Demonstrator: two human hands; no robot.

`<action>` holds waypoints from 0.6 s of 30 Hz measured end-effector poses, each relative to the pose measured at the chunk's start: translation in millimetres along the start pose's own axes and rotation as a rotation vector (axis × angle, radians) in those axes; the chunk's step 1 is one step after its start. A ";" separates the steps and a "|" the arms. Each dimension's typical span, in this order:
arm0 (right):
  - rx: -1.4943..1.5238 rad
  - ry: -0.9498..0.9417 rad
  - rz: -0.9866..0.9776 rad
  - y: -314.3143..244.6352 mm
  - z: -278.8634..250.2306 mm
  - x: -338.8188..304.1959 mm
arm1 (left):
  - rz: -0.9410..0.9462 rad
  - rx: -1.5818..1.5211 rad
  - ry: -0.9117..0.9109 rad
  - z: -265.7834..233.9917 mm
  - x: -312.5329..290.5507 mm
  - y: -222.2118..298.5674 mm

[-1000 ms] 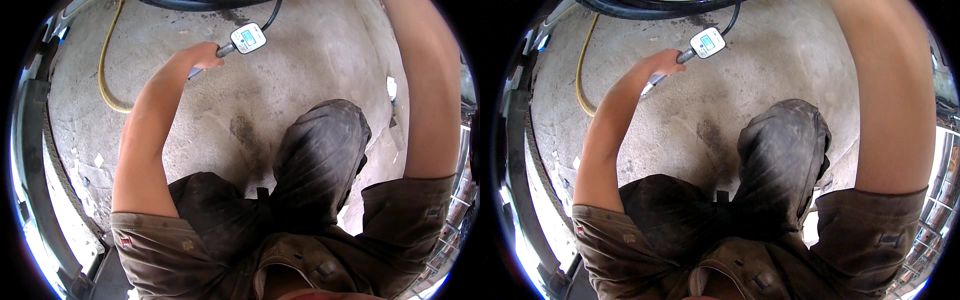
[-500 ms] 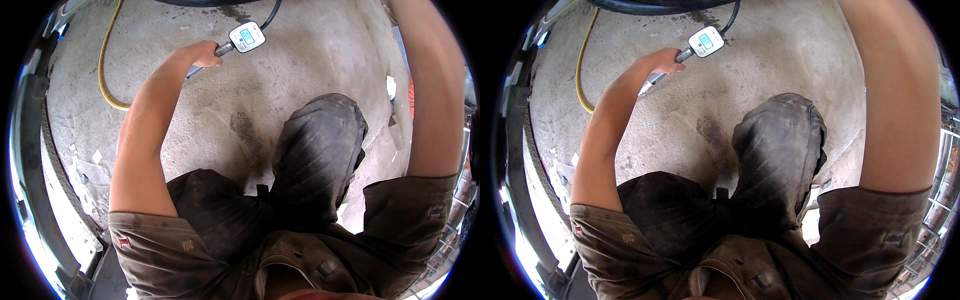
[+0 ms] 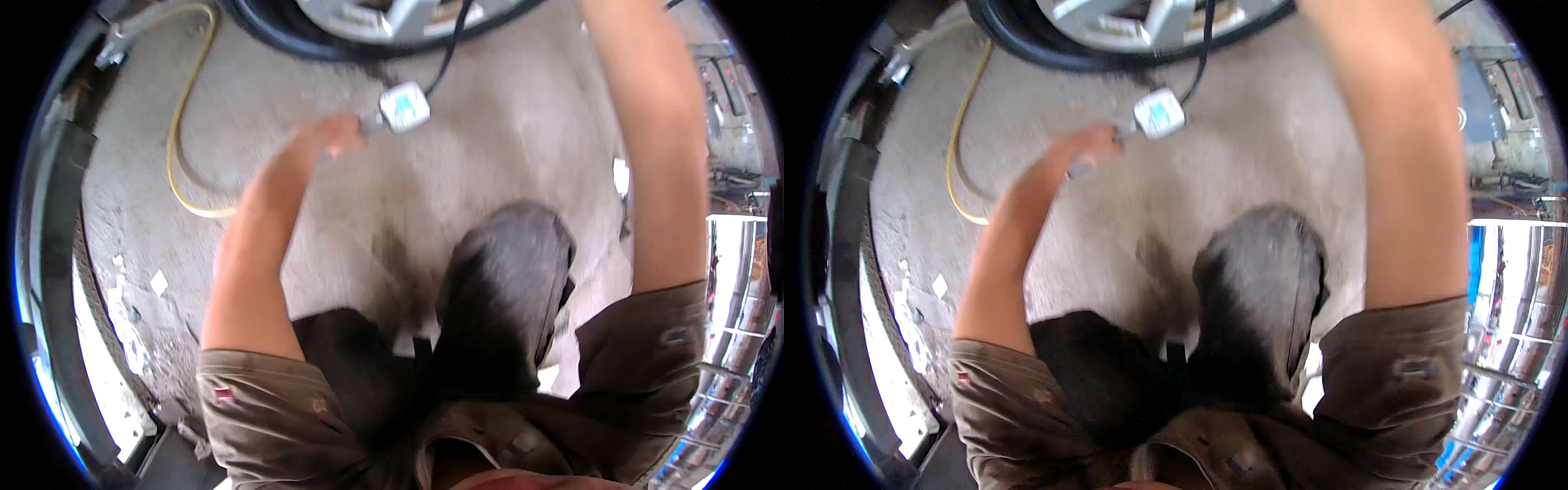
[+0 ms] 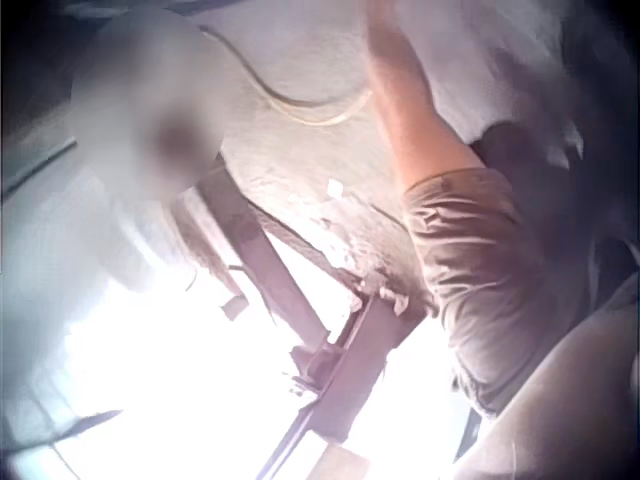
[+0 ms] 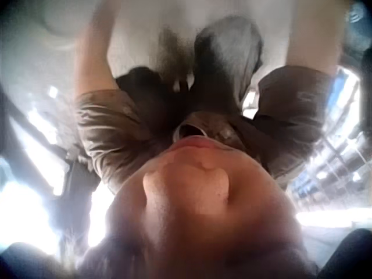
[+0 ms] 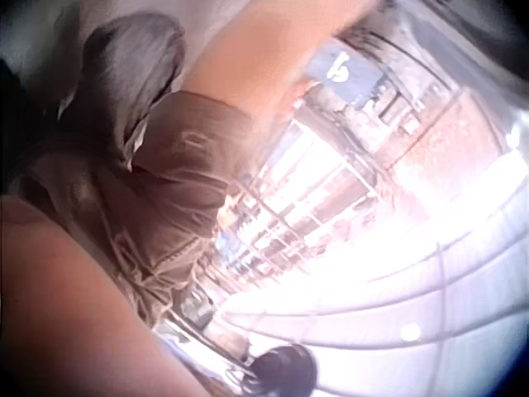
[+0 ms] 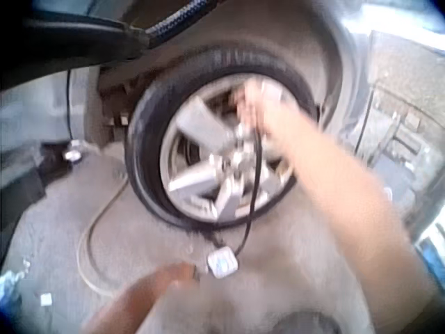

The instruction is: The person removes a tire from a car, places it on the floor, and then retrieves a new tire. They use a lug wrench to tighten the lug nuts on the new tire. The person then uses a tire inflator to inflate the tire.

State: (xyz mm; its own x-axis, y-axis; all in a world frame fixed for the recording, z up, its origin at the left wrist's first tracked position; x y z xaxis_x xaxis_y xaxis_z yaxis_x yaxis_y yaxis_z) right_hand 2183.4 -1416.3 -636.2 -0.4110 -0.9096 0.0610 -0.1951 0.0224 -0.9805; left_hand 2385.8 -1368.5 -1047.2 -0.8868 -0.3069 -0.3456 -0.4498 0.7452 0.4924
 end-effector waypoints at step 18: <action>0.010 0.089 0.119 -53.3 7.6 -31.7 | -0.063 0.035 -0.112 -27.0 -46.3 29.6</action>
State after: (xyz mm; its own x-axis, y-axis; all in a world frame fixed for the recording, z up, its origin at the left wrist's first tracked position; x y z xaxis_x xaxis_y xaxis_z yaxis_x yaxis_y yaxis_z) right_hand 2213.6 -1391.8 -587.3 -0.5083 -0.8602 -0.0403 -0.1315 0.1238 -0.9835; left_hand 2410.6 -1348.2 -995.1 -0.8387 -0.2871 -0.4628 -0.4983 0.7473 0.4395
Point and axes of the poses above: each hand's wrist, its own x-axis towards the middle knuckle, its own z-axis out of the palm, y = z × x, the point moved 5 cm from there along x, towards the middle knuckle, and after that the axes turned 4 degrees about x, right-handed, at the moved point
